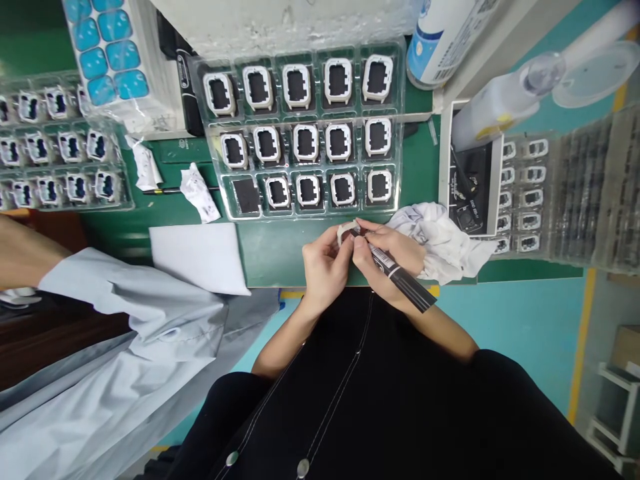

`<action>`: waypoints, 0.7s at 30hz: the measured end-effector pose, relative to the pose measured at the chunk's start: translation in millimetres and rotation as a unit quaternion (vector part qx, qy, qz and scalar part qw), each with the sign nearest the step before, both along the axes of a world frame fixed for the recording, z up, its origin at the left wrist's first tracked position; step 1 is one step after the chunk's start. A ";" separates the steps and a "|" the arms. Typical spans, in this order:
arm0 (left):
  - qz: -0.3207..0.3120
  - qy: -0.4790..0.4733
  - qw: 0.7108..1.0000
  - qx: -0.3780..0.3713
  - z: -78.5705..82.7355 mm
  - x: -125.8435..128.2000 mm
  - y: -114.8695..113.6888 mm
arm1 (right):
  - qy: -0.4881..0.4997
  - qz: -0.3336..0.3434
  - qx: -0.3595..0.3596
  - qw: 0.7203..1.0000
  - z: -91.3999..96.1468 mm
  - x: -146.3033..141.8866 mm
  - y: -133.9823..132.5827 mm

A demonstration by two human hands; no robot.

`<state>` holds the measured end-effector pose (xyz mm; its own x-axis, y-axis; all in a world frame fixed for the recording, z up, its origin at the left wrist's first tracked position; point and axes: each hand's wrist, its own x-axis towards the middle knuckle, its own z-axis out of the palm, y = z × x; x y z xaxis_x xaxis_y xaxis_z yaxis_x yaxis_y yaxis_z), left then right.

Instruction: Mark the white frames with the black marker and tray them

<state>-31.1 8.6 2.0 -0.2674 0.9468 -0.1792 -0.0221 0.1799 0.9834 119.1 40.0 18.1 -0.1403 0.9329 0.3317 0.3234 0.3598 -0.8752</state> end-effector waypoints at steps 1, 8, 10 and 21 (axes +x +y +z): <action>-0.001 0.002 1.000 0.001 0.0 0.1 -0.2 | -0.006 0.008 -0.008 1.000 1.1 1.1 0.8; 0.002 0.064 0.998 0.012 -1.2 0.0 -2.4 | -0.039 0.060 -0.027 0.997 -0.2 8.1 6.7; 0.000 0.078 0.997 0.017 -1.9 -0.2 -3.6 | -0.049 0.074 -0.039 0.995 -3.7 9.8 5.8; 0.002 0.085 0.996 0.019 3.2 0.8 -2.7 | -0.059 0.093 -0.056 0.992 -21.6 11.2 3.9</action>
<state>-30.3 5.9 5.2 -0.2953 0.9507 -0.0950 0.1452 0.1429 0.9790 130.3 43.9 -3.5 -0.3455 0.9171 0.1987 0.3623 0.3257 -0.8733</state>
